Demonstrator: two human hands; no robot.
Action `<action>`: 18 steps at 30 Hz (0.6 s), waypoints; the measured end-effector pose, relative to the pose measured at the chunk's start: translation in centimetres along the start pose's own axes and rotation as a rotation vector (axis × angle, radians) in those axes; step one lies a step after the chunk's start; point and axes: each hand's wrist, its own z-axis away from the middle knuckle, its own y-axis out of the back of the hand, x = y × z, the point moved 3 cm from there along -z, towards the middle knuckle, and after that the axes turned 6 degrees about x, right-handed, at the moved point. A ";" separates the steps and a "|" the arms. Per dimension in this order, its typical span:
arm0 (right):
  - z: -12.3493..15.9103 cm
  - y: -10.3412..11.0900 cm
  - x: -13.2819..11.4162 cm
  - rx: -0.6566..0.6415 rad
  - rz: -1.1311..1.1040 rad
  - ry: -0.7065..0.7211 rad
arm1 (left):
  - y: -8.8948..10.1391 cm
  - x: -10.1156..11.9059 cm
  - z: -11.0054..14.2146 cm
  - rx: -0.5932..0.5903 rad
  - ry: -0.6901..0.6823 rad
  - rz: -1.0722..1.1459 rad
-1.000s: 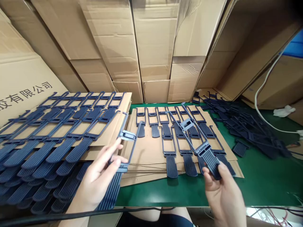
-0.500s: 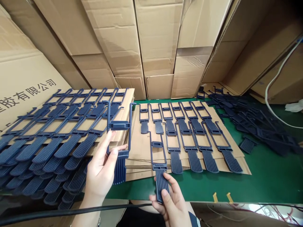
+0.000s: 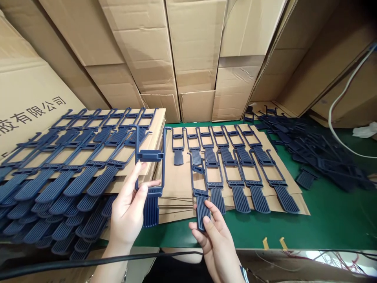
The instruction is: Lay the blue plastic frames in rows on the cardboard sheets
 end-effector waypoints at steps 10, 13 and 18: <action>-1.0 0.2 0.3 -0.078 0.082 -0.027 | -0.5 -0.9 0.0 -0.025 0.028 0.026; -1.3 0.3 0.8 -0.103 0.121 -0.038 | -0.6 -1.0 0.0 -0.030 0.042 0.022; -1.4 0.2 1.6 -0.115 0.052 -0.068 | -0.7 -1.3 0.2 -0.032 0.082 0.009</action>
